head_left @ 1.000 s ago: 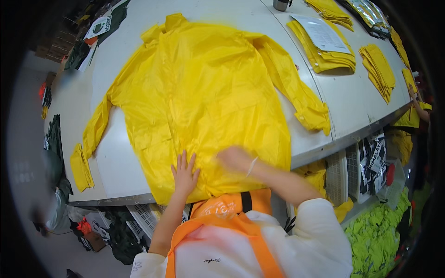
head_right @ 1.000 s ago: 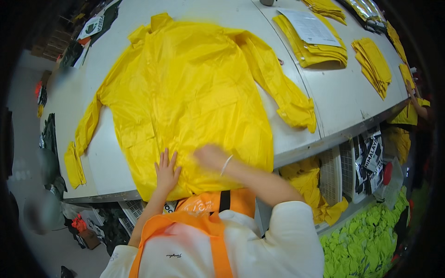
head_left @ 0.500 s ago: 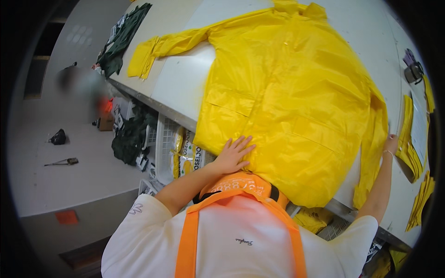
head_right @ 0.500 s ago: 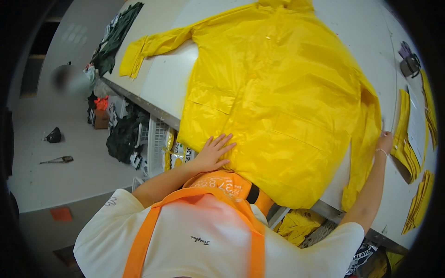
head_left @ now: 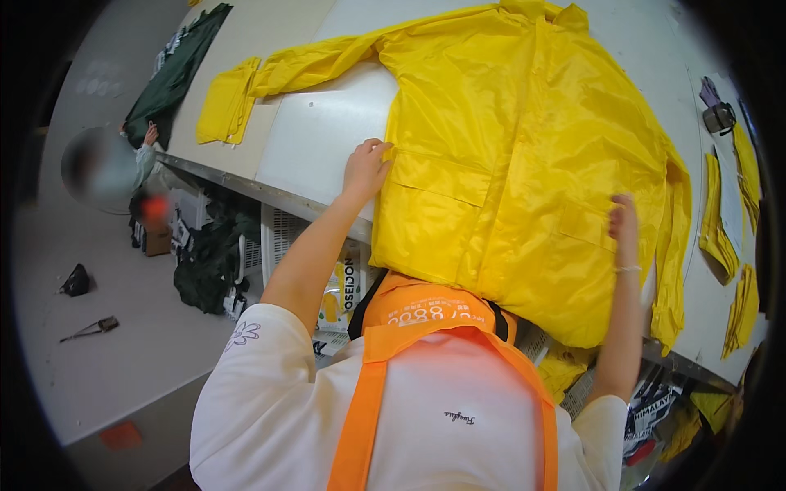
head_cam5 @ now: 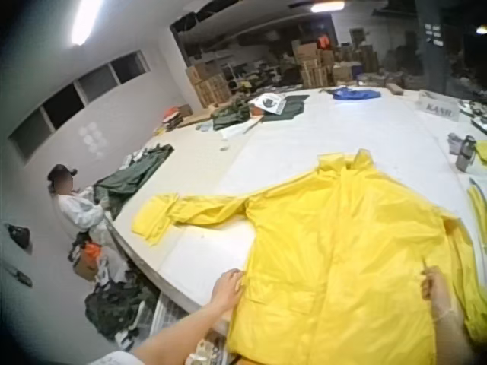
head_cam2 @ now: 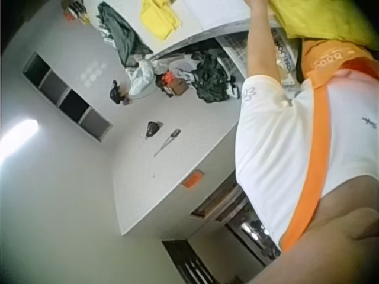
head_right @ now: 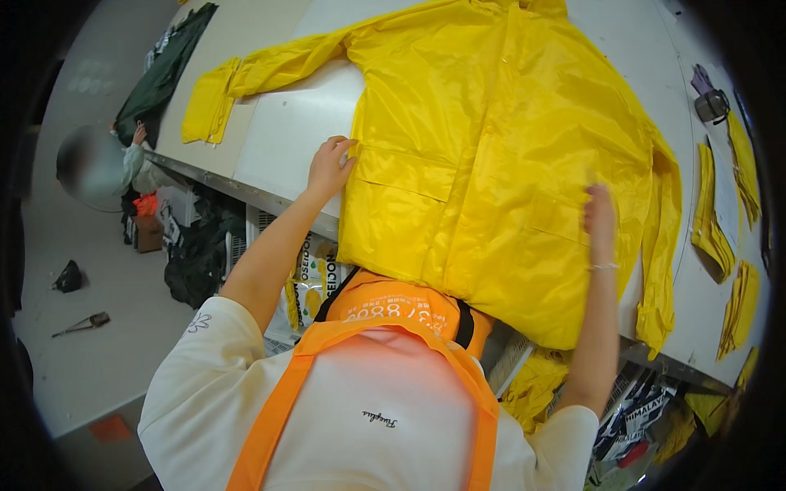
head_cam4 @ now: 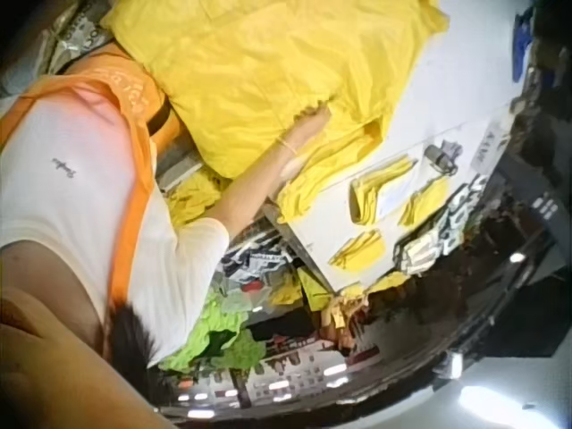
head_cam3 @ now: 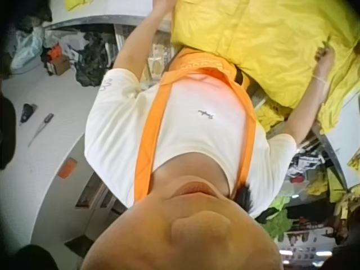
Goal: The person trims loose threads and excess fabric from yellow jackets using small scissors. They repeatedly unfold and refold the jackets, smooth the fabric, and cut small pieces before placing the finished jackets into a white basket.
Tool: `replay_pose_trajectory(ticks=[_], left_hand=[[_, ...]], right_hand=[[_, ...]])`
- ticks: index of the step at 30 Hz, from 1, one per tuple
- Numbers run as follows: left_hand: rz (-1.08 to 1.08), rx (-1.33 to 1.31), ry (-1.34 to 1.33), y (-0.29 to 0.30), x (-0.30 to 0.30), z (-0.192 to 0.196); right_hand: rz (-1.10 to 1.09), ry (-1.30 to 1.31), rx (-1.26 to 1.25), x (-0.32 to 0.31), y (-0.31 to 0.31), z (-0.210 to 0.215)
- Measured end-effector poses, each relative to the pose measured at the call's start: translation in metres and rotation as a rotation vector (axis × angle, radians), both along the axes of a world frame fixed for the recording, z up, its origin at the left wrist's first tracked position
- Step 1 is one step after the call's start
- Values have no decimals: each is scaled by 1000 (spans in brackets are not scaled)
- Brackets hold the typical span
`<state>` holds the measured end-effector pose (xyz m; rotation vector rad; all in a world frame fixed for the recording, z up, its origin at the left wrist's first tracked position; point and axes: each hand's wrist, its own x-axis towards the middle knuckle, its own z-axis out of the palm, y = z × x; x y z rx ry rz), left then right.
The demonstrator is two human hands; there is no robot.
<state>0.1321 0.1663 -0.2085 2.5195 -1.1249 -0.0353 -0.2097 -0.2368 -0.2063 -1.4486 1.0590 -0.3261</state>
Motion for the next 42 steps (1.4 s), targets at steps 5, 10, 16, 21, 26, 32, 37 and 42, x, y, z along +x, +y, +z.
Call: replay_pose_trajectory(ticks=[5,10,16,21,26,32,37,42], left_hand=[[-62,-63,93,5,29,-22],[-75,-187,262,11,46,-33],[-29,-243,389,18,63,-31],[-52,-230,388,19,67,-28],[-23,-279,409,22,70,-32],[-37,-209,509,75,63,-6],[-251,547,581,194,25,9],[-147,395,610,150,28,44]], right_hand=[[392,99,-540,135,167,-17],[492,176,-577,226,263,20],[691,284,-805,279,295,14],[765,413,-876,304,304,8],[836,454,-946,317,305,9],[624,295,-883,274,288,16],[613,380,-844,180,246,4],[547,227,-829,184,224,-22]])
